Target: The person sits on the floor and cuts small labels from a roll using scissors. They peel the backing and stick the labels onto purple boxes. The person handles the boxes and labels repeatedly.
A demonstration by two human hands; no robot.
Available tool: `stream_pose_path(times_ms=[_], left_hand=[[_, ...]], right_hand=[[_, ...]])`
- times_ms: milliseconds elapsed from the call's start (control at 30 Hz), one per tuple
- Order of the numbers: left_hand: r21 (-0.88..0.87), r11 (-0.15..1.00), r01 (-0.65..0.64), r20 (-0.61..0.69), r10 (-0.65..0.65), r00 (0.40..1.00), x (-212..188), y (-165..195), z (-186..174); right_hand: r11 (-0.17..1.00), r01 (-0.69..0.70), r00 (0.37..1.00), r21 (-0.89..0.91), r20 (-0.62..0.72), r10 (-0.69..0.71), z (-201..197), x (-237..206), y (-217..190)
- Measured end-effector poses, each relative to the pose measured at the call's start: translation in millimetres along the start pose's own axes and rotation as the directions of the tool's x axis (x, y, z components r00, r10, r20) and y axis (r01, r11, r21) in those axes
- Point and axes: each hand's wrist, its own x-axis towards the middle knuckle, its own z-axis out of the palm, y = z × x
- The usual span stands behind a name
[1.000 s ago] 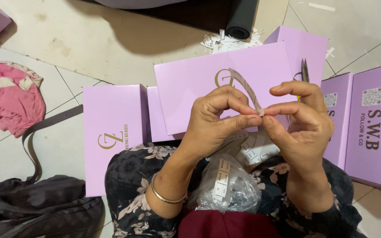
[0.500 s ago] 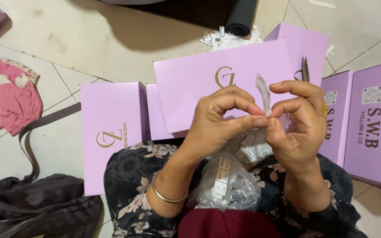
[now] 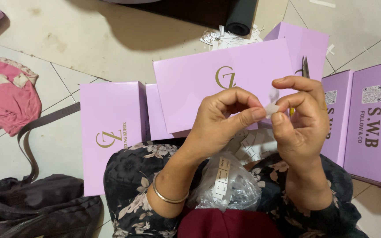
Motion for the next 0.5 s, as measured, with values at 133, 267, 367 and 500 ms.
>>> stream_pose_path(times_ms=[133,267,367,500], left_hand=[[-0.051,0.998,0.024,-0.058,-0.027,0.998,0.5,-0.2,-0.8],[-0.026,0.999,0.021,-0.108,-0.024,0.994,1.2,5.0,-3.7],[-0.037,0.999,0.033,-0.153,-0.039,0.988,1.4,10.6,-6.6],[-0.036,0.999,-0.004,-0.197,-0.003,0.980,2.7,14.9,-10.6]], right_hand=[[1.000,-0.004,1.000,-0.006,-0.010,0.004,-1.9,2.4,1.2],[0.999,-0.012,1.000,-0.044,-0.029,0.011,-5.7,9.0,1.5],[0.997,-0.034,0.997,-0.072,-0.068,0.030,-9.3,14.6,1.0],[0.994,-0.032,0.997,-0.100,-0.069,0.025,-15.8,23.7,2.2]])
